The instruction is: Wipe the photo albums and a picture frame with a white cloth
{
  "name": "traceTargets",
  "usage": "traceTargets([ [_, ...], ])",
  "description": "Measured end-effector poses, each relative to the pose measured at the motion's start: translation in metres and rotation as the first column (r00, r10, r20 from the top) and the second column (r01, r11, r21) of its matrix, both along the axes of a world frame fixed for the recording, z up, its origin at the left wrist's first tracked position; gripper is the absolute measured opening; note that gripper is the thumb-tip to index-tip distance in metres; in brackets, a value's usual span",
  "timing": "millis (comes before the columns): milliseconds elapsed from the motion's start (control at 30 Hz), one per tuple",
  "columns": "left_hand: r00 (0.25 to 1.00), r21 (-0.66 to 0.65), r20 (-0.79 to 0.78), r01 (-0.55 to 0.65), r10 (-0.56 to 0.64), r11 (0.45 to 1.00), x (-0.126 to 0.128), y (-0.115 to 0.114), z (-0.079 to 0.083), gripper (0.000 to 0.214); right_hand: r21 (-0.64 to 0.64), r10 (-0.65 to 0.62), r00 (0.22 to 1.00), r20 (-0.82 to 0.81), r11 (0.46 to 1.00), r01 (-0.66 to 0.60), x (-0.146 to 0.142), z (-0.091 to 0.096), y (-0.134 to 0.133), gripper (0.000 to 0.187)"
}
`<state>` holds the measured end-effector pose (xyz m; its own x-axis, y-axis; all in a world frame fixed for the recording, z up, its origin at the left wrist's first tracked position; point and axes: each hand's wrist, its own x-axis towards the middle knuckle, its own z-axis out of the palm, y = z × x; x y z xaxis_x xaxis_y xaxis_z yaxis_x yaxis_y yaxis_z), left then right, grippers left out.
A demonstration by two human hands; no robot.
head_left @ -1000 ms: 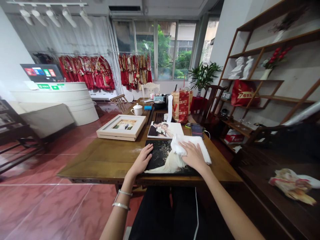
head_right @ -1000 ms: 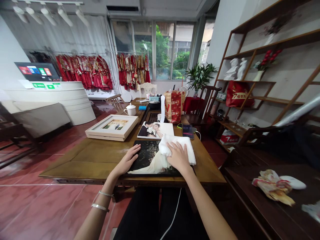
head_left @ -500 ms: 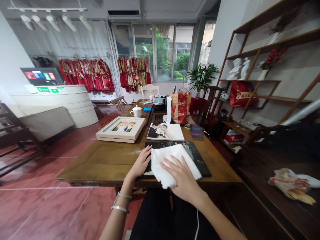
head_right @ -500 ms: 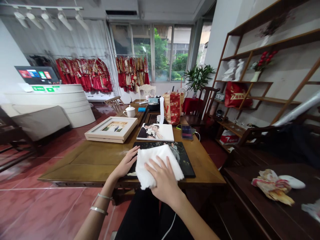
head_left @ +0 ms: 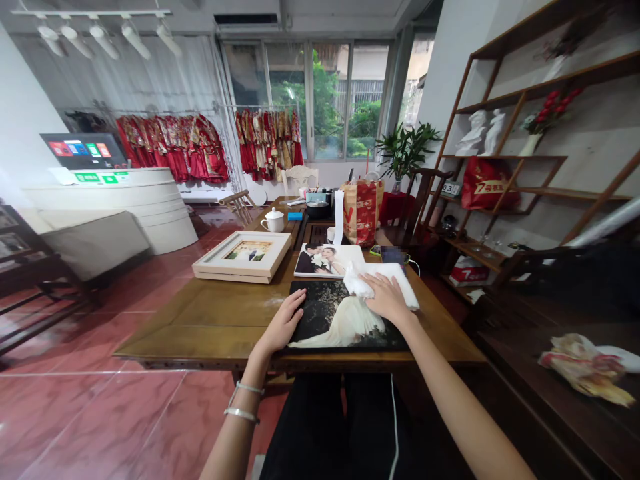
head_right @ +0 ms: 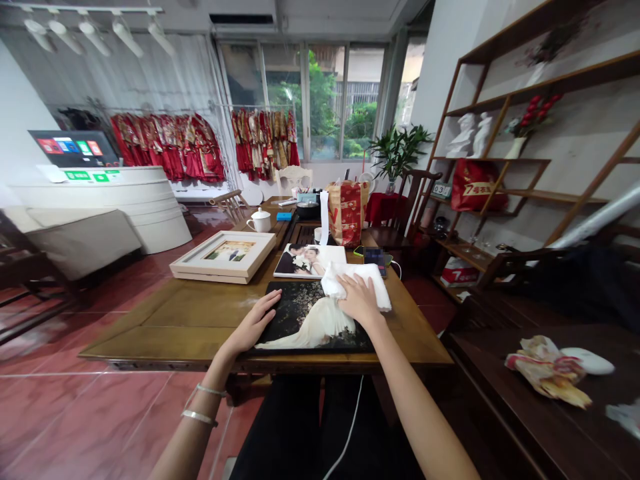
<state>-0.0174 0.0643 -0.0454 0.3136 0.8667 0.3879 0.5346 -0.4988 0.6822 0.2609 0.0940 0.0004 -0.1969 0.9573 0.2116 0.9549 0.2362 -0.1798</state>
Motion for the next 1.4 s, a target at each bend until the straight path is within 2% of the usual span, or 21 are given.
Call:
traceTargets([
  [67,1.000,-0.001,-0.001,-0.003,0.003,1.000,0.000,0.000,0.000,0.040,0.005,-0.007,1.000,0.006,1.000,0.007,-0.005,-0.001,-0.002,0.061],
  [133,1.000,0.002,0.002,-0.006,0.006,1.000,0.000,0.000,0.000,0.040,0.012,0.007,1.000,0.018,1.000,-0.007,-0.008,-0.005,-0.016,0.065],
  [333,1.000,0.003,0.019,-0.015,0.015,1.000,0.001,-0.001,0.000,0.039,0.088,0.163,0.986,0.023,0.982,-0.164,-0.008,-0.015,-0.094,0.077],
  [433,1.000,-0.001,0.017,-0.015,0.015,1.000,0.001,-0.001,0.000,0.039,0.086,0.217,0.976,0.006,0.972,-0.216,-0.007,-0.014,-0.117,0.080],
  [533,1.000,-0.002,0.016,-0.008,0.008,1.000,0.000,-0.001,0.000,0.039,0.053,0.214,0.977,-0.020,0.976,-0.212,-0.003,-0.010,-0.107,0.080],
  [767,1.000,0.012,0.007,-0.001,0.001,1.000,-0.001,-0.001,0.000,0.039,0.002,0.041,0.999,0.034,0.999,-0.041,0.004,-0.005,-0.025,0.065],
  [900,1.000,0.018,0.011,0.002,-0.002,1.000,-0.001,0.000,-0.001,0.039,0.012,-0.013,0.999,0.044,1.000,0.013,-0.005,-0.005,-0.007,0.062],
  [967,1.000,0.014,0.014,0.002,-0.002,1.000,-0.001,0.000,-0.002,0.039,0.017,-0.017,0.999,0.047,1.000,0.016,-0.011,-0.007,-0.015,0.063],
  [1033,1.000,0.009,0.016,0.001,-0.001,1.000,-0.001,0.000,-0.002,0.039,0.025,0.023,0.999,0.047,0.999,-0.024,-0.018,-0.009,-0.034,0.067],
  [1233,1.000,0.001,0.020,-0.013,0.013,1.000,0.000,-0.002,0.000,0.039,0.053,0.264,0.964,0.012,0.963,-0.264,-0.025,-0.009,-0.114,0.079],
  [1300,1.000,0.000,0.022,-0.014,0.014,1.000,0.000,-0.002,0.000,0.039,0.027,0.297,0.955,-0.014,0.955,-0.297,-0.018,-0.007,-0.122,0.081],
  [1400,1.000,0.005,0.024,-0.010,0.010,1.000,-0.001,-0.001,-0.001,0.039,0.004,0.272,0.961,-0.045,0.962,-0.272,-0.004,-0.006,-0.108,0.079],
])
